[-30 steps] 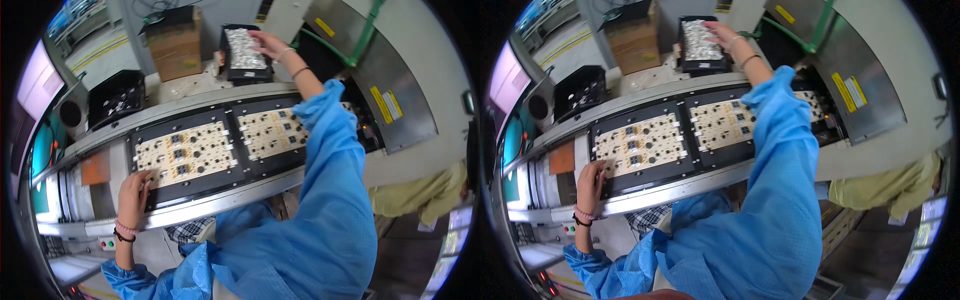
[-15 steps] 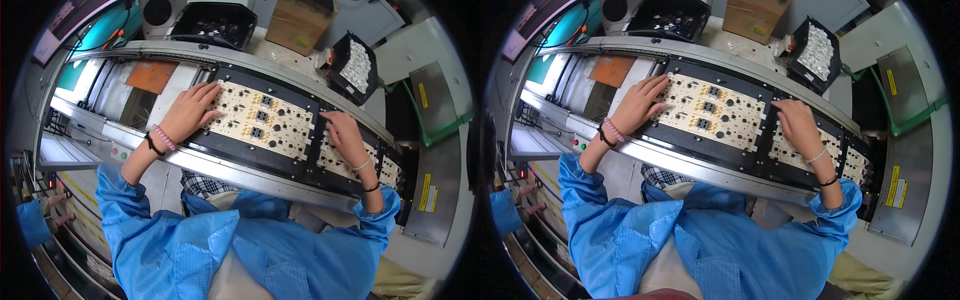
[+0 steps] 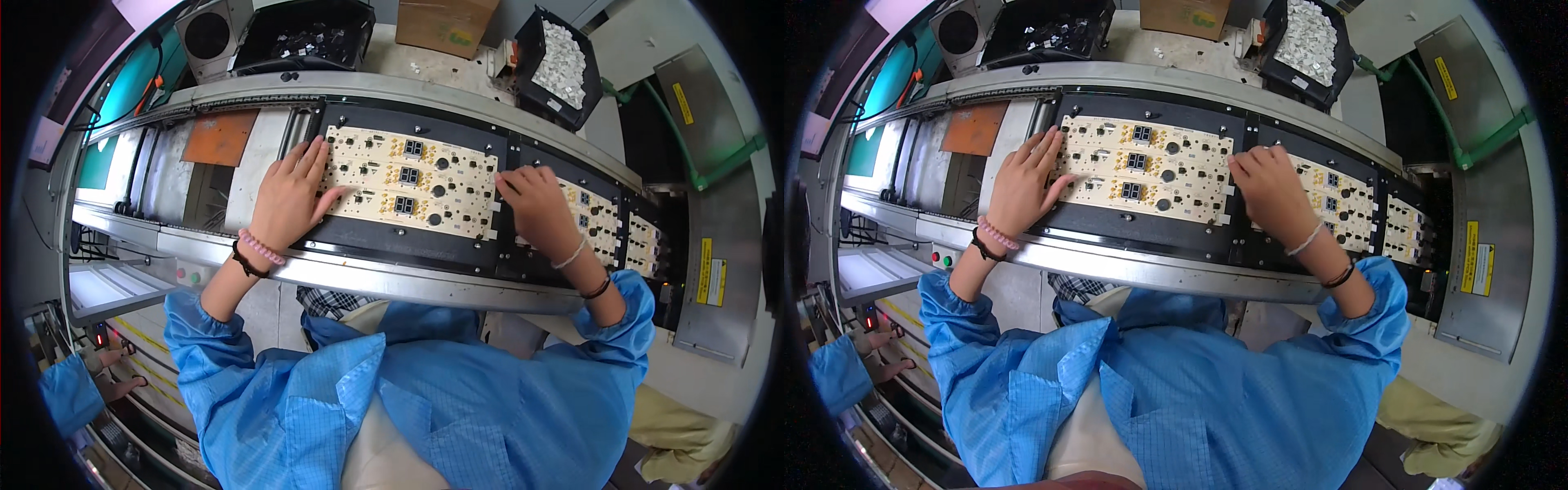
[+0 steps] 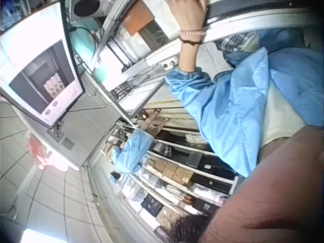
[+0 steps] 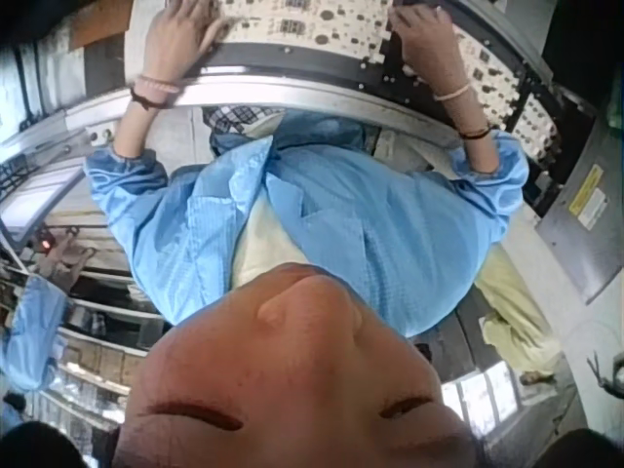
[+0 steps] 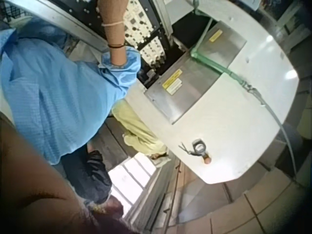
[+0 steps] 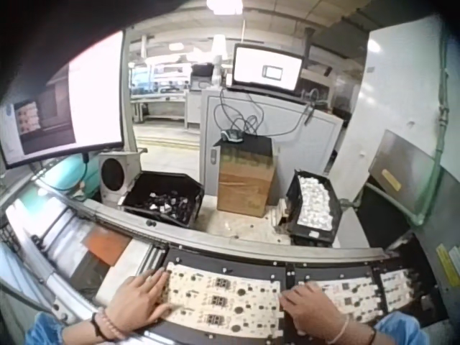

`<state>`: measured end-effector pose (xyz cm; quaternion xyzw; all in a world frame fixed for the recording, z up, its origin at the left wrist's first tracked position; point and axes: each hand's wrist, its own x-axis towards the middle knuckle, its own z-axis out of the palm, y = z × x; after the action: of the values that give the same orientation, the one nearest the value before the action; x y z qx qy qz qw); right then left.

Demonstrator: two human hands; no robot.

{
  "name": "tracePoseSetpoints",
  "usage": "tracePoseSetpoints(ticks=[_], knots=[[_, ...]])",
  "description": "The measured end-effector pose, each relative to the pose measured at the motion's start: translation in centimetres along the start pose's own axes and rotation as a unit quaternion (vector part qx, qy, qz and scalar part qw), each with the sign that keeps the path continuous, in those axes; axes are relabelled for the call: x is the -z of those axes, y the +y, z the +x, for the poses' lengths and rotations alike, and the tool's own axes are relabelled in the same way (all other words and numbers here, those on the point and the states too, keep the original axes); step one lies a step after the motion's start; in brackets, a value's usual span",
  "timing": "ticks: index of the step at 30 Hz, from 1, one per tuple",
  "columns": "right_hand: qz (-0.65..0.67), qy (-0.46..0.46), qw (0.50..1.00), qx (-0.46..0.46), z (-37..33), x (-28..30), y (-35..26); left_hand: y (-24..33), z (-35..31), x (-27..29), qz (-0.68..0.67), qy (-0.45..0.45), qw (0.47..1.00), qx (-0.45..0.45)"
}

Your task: Assembling components onto printed circuit boards at a conveyor-fed manual station.

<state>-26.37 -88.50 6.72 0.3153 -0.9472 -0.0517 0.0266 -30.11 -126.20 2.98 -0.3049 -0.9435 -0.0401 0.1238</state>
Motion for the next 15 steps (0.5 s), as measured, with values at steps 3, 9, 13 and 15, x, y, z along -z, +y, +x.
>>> tracePoseSetpoints(ticks=[3,9,13,15], knots=[[0.035,0.039,0.999,-0.002,-0.8,1.5,-0.8,0.0,-1.3,0.5,-0.023,-0.009,1.0,0.0],[0.084,0.004,0.995,-0.059,-2.8,0.5,-4.5,0.4,-3.0,1.4,-0.019,-0.013,1.0,0.0],[0.114,-0.003,0.992,-0.053,-2.2,0.8,-3.5,0.7,-2.8,1.1,-0.022,0.006,1.0,0.002],[0.156,-0.002,0.987,-0.038,-2.3,1.5,-3.1,0.5,-2.8,1.5,-0.038,0.005,0.999,0.004]])
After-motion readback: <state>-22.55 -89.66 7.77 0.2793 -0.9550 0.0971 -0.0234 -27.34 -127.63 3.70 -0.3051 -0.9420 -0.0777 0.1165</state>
